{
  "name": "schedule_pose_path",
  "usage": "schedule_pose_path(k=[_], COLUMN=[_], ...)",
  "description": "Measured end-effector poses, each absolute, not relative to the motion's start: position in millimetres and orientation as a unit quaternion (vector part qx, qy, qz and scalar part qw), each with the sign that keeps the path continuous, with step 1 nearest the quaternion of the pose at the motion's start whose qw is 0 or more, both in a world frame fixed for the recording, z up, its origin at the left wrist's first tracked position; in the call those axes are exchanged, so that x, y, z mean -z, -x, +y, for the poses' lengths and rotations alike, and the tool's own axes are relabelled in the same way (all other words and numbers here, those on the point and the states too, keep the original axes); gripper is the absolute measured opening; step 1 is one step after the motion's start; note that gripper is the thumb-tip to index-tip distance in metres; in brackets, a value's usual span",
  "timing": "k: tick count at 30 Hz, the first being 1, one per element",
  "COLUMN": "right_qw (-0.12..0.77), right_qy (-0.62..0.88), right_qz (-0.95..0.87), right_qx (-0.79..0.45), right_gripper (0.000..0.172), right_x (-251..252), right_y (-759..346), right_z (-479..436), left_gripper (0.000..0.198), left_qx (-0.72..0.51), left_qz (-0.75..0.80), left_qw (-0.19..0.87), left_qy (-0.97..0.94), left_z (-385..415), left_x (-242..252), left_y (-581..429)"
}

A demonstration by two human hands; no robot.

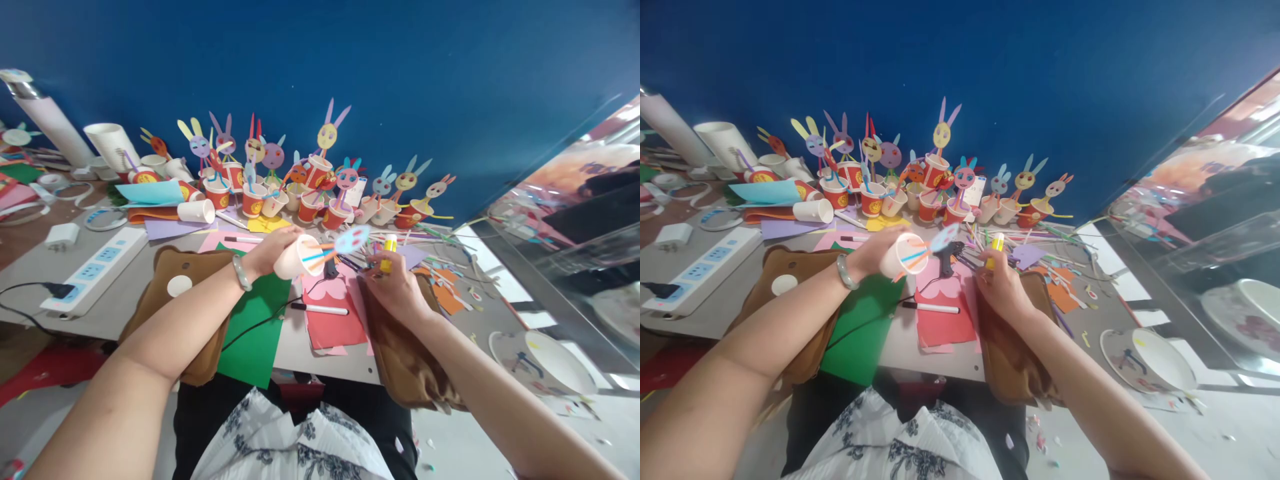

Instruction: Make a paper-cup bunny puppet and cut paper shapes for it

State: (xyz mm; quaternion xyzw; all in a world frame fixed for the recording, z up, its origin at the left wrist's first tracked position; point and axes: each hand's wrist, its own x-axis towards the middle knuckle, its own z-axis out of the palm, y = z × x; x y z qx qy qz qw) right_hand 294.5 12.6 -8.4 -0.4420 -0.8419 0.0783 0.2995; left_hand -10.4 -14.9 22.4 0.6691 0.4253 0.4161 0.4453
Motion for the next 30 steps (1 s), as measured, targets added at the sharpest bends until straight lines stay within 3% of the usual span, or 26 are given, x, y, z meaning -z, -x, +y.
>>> schedule_pose_path(k=[4, 10, 18, 30], right_qw=[0.3, 0.207, 0.133, 0.166], right_qy=[0.369, 0.263, 0.23, 0.314], right_qz=[-0.862, -0.915, -0.935, -0.924], right_qx=[-0.177, -0.224, -0.234, -0.141], right_gripper=[0.047, 0.043, 0.044, 0.045], right_x=[-3.6, 0.5, 19.0, 40.9], right_y=[-262.7, -218.9, -200.7, -192.5], right_z=[19.1, 26.6, 37.0, 49.8], left_gripper=[0.018, 0.025, 0.022, 0.01], left_qx=[-0.287, -0.044, -0.081, -0.003], left_qz=[0.356, 0.238, 0.293, 0.346], left_qw=[0.593, 0.664, 0.576, 0.491], left_qy=[-0.663, -0.707, -0.758, -0.799], left_z=[-27.9, -32.2, -14.7, -14.6], left_x=[-27.2, -32.3, -25.3, -17.6], left_y=[0.6, 12.2, 38.8, 26.6])
